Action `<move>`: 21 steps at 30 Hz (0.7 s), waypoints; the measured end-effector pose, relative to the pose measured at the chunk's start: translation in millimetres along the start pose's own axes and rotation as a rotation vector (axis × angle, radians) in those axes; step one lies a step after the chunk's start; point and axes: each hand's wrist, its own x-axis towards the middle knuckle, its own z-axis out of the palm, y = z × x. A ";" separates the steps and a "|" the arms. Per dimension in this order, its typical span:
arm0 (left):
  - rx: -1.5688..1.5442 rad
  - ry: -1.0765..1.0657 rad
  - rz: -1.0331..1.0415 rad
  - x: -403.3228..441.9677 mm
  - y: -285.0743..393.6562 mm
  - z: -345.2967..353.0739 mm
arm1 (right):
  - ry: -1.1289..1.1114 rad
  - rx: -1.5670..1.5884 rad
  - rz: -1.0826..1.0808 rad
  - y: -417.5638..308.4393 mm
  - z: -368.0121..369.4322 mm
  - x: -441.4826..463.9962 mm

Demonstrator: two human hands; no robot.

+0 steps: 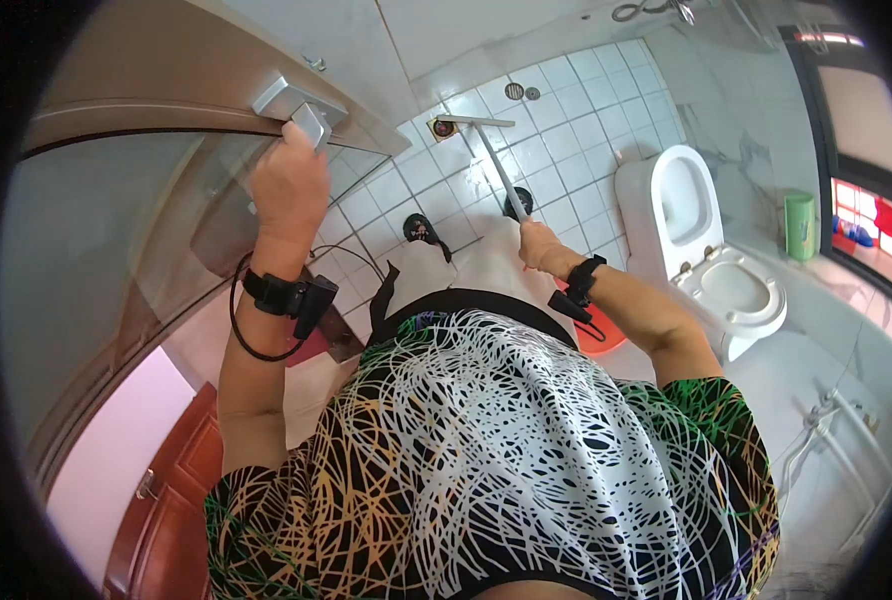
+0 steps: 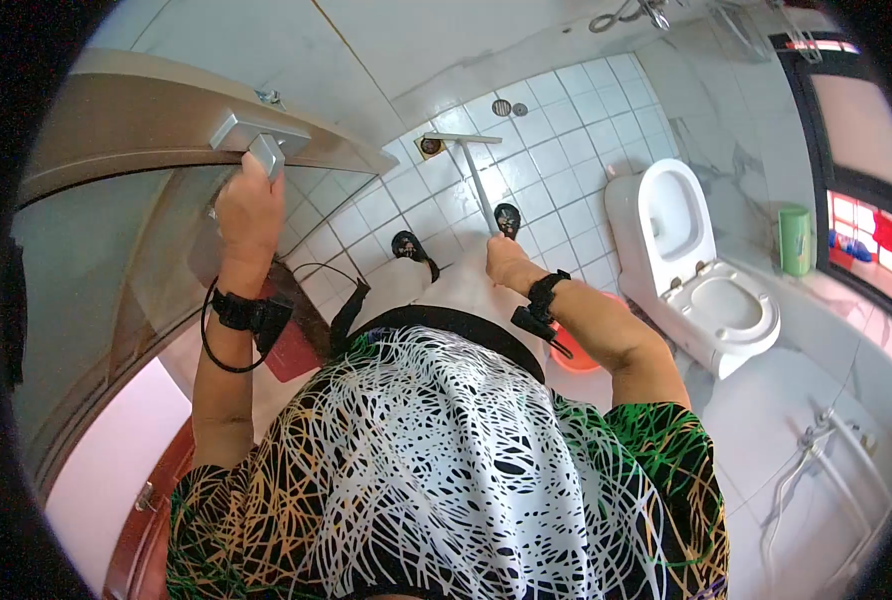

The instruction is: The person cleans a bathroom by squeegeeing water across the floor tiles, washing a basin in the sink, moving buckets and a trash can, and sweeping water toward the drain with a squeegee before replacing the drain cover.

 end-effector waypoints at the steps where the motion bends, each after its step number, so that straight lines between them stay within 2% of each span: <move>1: 0.015 -0.010 -0.005 -1.3 6.0 -0.2 | 0.019 0.007 -0.010 3.6 8.5 -2.7; 9: 0.014 -0.035 -0.006 18.7 19.3 2.0 | 0.165 0.099 0.068 14.8 0.8 -3.8; 12: -0.026 -0.021 -0.015 25.5 21.2 2.2 | 0.227 0.221 -0.012 27.5 -28.6 -23.8; 13: -0.038 -0.022 -0.017 26.6 19.7 3.4 | 0.045 0.448 0.154 19.9 -52.2 -38.7; 16: -0.082 -0.019 -0.040 21.5 12.4 8.6 | 0.119 0.673 0.110 42.8 -50.7 -43.1; 17: -0.099 -0.025 -0.048 16.2 4.6 17.2 | 0.022 0.840 0.089 44.3 -54.6 -40.0; 21: -0.100 -0.076 -0.068 -7.5 -9.1 10.7 | -0.097 1.025 0.133 32.0 -79.6 -40.7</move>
